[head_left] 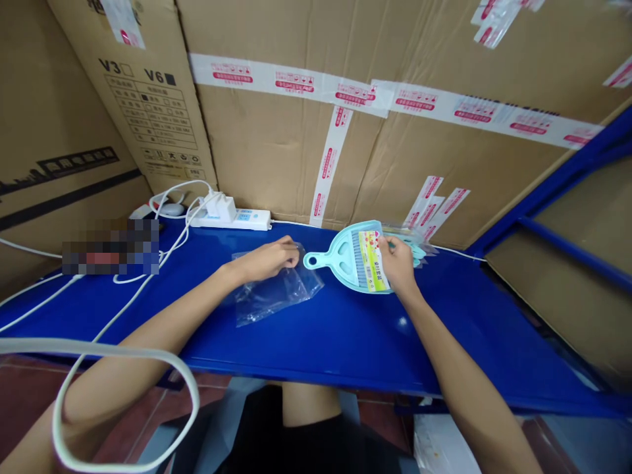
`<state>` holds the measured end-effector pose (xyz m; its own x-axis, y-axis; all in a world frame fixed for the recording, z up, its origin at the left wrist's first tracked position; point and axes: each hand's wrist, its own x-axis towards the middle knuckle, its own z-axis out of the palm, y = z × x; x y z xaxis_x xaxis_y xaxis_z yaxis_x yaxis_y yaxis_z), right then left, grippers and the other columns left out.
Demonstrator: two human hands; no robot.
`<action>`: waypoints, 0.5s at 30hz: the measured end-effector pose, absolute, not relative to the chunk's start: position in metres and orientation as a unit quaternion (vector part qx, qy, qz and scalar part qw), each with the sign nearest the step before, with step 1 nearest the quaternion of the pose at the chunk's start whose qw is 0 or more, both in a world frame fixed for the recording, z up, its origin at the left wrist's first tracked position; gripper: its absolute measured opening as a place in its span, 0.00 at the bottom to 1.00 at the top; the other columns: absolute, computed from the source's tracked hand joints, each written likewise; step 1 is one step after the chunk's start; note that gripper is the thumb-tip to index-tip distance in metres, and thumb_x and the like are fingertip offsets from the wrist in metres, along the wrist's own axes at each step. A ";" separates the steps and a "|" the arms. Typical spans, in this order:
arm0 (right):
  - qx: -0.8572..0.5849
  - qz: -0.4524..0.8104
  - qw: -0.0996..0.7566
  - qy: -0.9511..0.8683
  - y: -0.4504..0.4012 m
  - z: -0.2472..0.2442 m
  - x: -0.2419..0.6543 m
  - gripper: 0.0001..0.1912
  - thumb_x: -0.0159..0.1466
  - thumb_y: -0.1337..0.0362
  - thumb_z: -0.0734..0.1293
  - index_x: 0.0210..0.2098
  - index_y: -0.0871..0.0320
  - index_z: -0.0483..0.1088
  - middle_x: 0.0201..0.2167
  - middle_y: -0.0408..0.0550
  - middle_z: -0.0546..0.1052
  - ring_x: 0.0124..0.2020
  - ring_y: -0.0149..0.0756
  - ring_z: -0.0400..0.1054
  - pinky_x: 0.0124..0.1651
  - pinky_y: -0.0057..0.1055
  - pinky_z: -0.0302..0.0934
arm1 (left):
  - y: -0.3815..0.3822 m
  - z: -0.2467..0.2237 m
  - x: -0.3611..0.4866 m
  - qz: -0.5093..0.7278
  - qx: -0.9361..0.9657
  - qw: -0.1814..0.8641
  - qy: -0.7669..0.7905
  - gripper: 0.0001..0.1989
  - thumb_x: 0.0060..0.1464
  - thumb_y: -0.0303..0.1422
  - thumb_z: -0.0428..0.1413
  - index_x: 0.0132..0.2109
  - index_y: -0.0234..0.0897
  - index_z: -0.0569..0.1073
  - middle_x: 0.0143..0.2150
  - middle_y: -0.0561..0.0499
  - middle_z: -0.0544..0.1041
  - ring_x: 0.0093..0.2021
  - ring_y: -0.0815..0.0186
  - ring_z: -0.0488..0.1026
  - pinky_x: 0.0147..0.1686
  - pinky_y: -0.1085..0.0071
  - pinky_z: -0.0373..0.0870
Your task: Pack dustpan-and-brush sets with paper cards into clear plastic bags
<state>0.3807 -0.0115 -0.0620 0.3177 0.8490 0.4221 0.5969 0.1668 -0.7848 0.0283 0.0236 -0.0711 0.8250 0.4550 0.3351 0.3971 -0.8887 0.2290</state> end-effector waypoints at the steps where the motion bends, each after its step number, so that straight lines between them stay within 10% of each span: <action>1: -0.644 0.102 0.482 -0.585 -0.013 -0.060 0.382 0.23 0.66 0.42 0.64 0.35 0.56 0.74 0.27 0.52 0.81 0.28 0.44 0.73 0.32 0.36 0.62 | 0.018 -0.069 0.032 0.203 0.953 0.070 0.212 0.11 0.62 0.19 0.51 0.41 0.37 0.75 0.41 0.45 0.77 0.54 0.56 0.69 0.49 0.65 0.67; 15: -0.614 0.272 0.346 -0.655 -0.030 -0.052 0.363 0.21 0.62 0.45 0.67 0.35 0.58 0.78 0.28 0.52 0.83 0.28 0.44 0.75 0.28 0.33 0.64 | -0.031 -0.055 0.071 0.254 0.952 0.116 0.124 0.10 0.74 0.30 0.51 0.43 0.38 0.76 0.41 0.46 0.79 0.52 0.55 0.63 0.55 0.61 0.63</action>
